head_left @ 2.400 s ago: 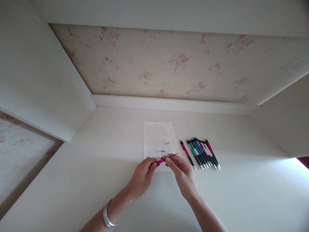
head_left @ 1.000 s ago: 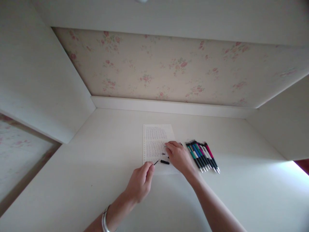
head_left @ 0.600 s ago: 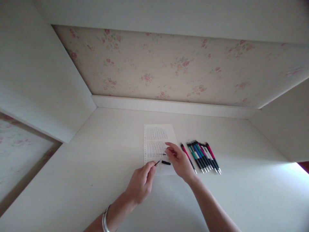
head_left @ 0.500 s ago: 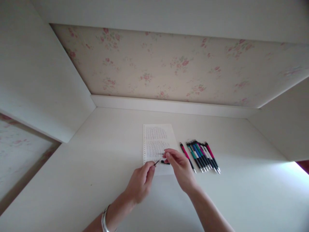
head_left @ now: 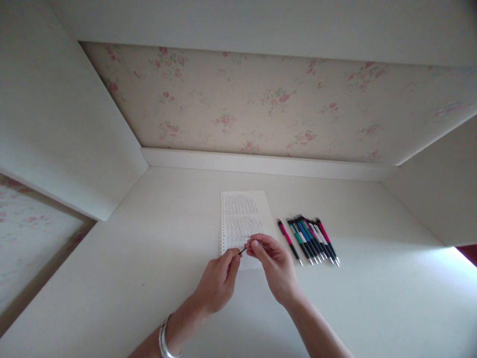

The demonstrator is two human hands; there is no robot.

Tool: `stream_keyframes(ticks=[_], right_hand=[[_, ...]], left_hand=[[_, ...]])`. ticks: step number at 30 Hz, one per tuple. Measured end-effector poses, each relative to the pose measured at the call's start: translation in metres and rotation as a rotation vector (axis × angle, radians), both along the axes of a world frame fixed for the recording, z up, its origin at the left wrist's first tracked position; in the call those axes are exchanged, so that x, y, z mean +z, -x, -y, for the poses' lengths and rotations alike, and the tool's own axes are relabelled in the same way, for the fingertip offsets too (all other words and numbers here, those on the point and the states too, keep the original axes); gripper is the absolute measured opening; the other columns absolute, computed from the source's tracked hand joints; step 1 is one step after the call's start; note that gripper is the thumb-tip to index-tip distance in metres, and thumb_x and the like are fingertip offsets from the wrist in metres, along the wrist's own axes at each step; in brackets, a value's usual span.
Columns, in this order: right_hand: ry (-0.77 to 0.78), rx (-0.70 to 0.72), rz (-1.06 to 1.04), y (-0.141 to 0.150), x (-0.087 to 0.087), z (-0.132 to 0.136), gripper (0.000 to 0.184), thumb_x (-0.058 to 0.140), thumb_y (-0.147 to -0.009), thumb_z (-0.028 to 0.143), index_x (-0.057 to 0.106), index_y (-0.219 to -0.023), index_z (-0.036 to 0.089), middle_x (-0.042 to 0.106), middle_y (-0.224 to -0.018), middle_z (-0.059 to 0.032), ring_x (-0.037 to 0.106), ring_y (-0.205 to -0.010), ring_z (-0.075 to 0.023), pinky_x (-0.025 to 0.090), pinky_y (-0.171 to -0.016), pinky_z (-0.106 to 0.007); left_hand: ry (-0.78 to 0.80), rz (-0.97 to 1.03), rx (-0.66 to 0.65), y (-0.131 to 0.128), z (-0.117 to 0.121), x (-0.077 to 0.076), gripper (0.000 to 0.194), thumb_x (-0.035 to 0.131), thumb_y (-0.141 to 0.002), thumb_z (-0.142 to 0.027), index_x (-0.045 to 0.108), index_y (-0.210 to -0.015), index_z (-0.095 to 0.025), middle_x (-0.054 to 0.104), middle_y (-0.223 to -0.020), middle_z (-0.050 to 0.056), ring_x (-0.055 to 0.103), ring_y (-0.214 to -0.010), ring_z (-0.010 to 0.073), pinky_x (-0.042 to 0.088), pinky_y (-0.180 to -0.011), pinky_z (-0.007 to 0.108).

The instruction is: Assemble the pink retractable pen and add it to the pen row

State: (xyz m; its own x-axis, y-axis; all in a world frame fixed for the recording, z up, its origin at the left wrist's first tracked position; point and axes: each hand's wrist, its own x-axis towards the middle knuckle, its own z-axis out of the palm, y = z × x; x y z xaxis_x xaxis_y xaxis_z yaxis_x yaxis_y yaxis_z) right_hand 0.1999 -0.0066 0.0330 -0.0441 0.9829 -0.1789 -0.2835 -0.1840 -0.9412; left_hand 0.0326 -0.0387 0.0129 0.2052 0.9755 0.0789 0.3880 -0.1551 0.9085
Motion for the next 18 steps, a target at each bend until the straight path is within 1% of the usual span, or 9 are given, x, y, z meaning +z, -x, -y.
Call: stream_keyframes(ticks=[2, 7, 11, 14, 18], right_hand=[[0.004, 0.003, 0.020, 0.0009, 0.0001, -0.0001, 0.033, 0.084, -0.080, 0.049, 0.077, -0.098, 0.022, 0.079, -0.091, -0.0041, 0.074, -0.082, -0.0152, 0.061, -0.080, -0.029], [-0.009, -0.061, -0.007, 0.0026, 0.0026, -0.0013, 0.035, 0.085, -0.078, 0.049, 0.076, -0.097, 0.021, 0.078, -0.087, -0.0039, 0.074, -0.077, -0.0166, 0.063, -0.078, -0.032], [-0.040, 0.011, 0.099, 0.0022, 0.0015, -0.0013, 0.032, 0.082, -0.081, 0.049, 0.076, -0.096, 0.020, 0.079, -0.087, -0.0063, 0.074, -0.077, -0.0178, 0.062, -0.076, -0.033], [-0.086, 0.054, 0.185, 0.0044, -0.0026, 0.0011, 0.034, 0.078, -0.085, 0.046, 0.074, -0.106, 0.020, 0.079, -0.089, -0.0064, 0.075, -0.081, -0.0190, 0.062, -0.078, -0.034], [-0.127, 0.142, 0.245, 0.0057, -0.0055, 0.0071, 0.041, 0.075, -0.087, 0.040, 0.067, -0.123, 0.022, 0.080, -0.098, -0.0060, 0.077, -0.093, -0.0208, 0.062, -0.088, -0.036]], left_hand=[[0.003, 0.000, 0.002, -0.0002, 0.0002, -0.0003, 0.028, 0.036, -0.112, -0.037, 0.056, -0.105, -0.019, 0.057, -0.075, -0.001, 0.055, -0.065, 0.0171, 0.035, -0.061, 0.029], [0.002, 0.003, -0.016, -0.0005, 0.0002, -0.0003, 0.028, 0.035, -0.112, -0.037, 0.056, -0.104, -0.019, 0.058, -0.075, 0.000, 0.055, -0.066, 0.0171, 0.035, -0.062, 0.029], [-0.012, 0.004, -0.012, 0.0000, 0.0008, -0.0012, 0.028, 0.035, -0.112, -0.036, 0.056, -0.107, -0.019, 0.058, -0.076, 0.000, 0.056, -0.067, 0.0173, 0.036, -0.062, 0.029], [-0.016, 0.019, -0.006, -0.0001, 0.0009, -0.0017, 0.027, 0.035, -0.112, -0.036, 0.057, -0.109, -0.019, 0.057, -0.075, -0.001, 0.055, -0.066, 0.0171, 0.036, -0.062, 0.029], [0.004, 0.030, 0.000, -0.0007, -0.0002, -0.0018, 0.029, 0.035, -0.112, -0.036, 0.057, -0.103, -0.019, 0.056, -0.075, -0.001, 0.055, -0.067, 0.0169, 0.038, -0.064, 0.029]])
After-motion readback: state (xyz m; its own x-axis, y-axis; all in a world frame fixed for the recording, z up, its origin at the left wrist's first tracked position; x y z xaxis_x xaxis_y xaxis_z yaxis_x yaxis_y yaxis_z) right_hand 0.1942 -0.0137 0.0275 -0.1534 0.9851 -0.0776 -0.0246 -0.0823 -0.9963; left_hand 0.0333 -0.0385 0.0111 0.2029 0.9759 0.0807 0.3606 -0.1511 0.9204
